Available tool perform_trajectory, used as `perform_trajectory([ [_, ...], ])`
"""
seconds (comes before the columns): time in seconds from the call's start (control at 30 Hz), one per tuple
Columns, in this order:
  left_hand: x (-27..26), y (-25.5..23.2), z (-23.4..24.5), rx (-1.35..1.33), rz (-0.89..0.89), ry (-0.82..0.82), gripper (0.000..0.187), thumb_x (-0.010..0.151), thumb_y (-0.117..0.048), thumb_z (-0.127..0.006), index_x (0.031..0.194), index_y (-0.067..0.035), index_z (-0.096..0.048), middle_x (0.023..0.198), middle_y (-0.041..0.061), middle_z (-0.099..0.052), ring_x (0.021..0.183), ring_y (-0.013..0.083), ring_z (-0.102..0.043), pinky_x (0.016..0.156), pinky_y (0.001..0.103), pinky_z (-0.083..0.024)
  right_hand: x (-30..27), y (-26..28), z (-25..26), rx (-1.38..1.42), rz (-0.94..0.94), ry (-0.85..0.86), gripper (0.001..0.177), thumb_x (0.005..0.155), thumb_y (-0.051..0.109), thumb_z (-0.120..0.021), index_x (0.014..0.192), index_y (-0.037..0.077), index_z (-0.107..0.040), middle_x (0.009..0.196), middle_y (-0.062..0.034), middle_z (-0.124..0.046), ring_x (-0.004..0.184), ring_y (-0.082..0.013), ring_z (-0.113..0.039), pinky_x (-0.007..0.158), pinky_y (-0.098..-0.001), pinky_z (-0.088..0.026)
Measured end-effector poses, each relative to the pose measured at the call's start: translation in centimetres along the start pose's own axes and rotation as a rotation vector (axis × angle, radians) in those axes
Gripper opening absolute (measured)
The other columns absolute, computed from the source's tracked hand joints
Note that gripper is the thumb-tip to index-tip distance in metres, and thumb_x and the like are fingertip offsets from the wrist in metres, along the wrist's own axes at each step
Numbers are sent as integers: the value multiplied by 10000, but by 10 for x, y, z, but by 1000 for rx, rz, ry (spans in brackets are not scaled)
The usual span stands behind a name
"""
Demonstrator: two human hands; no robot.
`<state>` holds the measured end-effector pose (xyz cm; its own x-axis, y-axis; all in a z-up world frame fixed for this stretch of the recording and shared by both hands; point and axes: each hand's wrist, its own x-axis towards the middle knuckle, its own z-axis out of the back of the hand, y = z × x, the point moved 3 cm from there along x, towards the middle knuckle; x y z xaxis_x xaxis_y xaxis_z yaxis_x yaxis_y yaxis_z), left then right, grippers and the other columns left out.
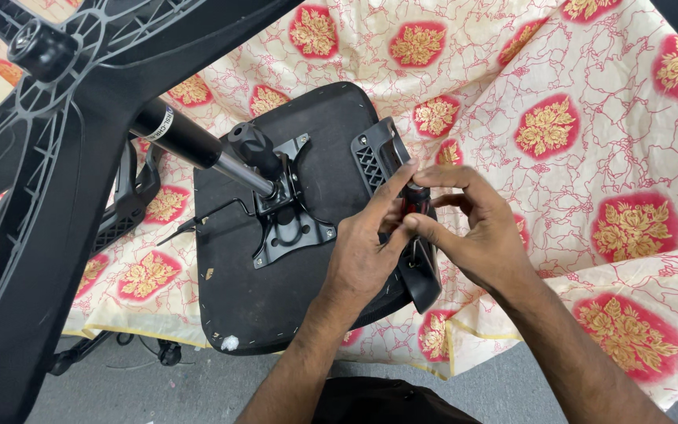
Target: The person attaches a black plastic armrest to the underside of an office chair seat using a screwdriver. They align the armrest, insert screws, and tighten them to secure the part in place.
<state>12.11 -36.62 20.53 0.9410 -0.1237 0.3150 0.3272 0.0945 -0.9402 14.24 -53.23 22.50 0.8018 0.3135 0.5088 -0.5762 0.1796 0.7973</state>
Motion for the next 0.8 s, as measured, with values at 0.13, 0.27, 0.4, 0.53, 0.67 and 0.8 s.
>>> perform_trajectory([
  [0.13, -2, -3, -5, 78, -84, -73, 629, 903, -40, -770, 1467, -164, -523, 1197, 129, -698, 1055, 216, -745, 863, 330, -649, 4, 3, -6, -128, -11, -72, 434, 819, 90, -900, 1174, 64, -652, 1099, -45, -674, 966, -94, -620, 835, -241, -530],
  [0.27, -2, -1, -4, 37, -85, -98, 599, 872, -44, -801, 1408, -115, -543, 1192, 115, -714, 1072, 209, -753, 871, 326, -632, 4, 12, -12, -148, -57, -75, 388, 821, 85, -871, 1157, 63, -677, 1030, -10, -708, 903, -70, -644, 793, -224, -550],
  [0.4, -9, -4, 2, 75, -126, -99, 648, 913, -49, -753, 1490, -127, -467, 1245, 130, -688, 1118, 229, -731, 944, 348, -637, 5, 19, -14, -97, -105, 44, 387, 863, 65, -815, 1231, 65, -693, 1030, -6, -723, 960, -69, -681, 867, -234, -577],
  [0.53, -11, -3, 5, 6, -116, -61, 728, 968, -49, -688, 1589, -164, -327, 1245, 137, -695, 1148, 235, -722, 992, 374, -610, 4, 17, -20, 42, -170, 84, 413, 902, 73, -779, 1302, 84, -678, 1023, -1, -700, 916, -73, -633, 842, -238, -556],
  [0.67, -10, 2, 1, 10, -111, -86, 711, 1004, -34, -678, 1612, -210, -355, 1134, 138, -716, 1088, 219, -756, 984, 358, -638, 5, 17, -21, 3, 44, 19, 431, 903, 73, -800, 1300, 77, -634, 1195, -17, -626, 1045, -95, -625, 937, -260, -557],
  [0.8, -6, 6, -6, 68, -83, -178, 766, 905, -8, -734, 1568, -223, -416, 1055, 123, -722, 973, 197, -758, 867, 340, -671, 9, 13, -22, -175, -64, -59, 456, 805, 99, -895, 1205, 79, -676, 984, -30, -628, 858, -107, -592, 758, -256, -520],
])
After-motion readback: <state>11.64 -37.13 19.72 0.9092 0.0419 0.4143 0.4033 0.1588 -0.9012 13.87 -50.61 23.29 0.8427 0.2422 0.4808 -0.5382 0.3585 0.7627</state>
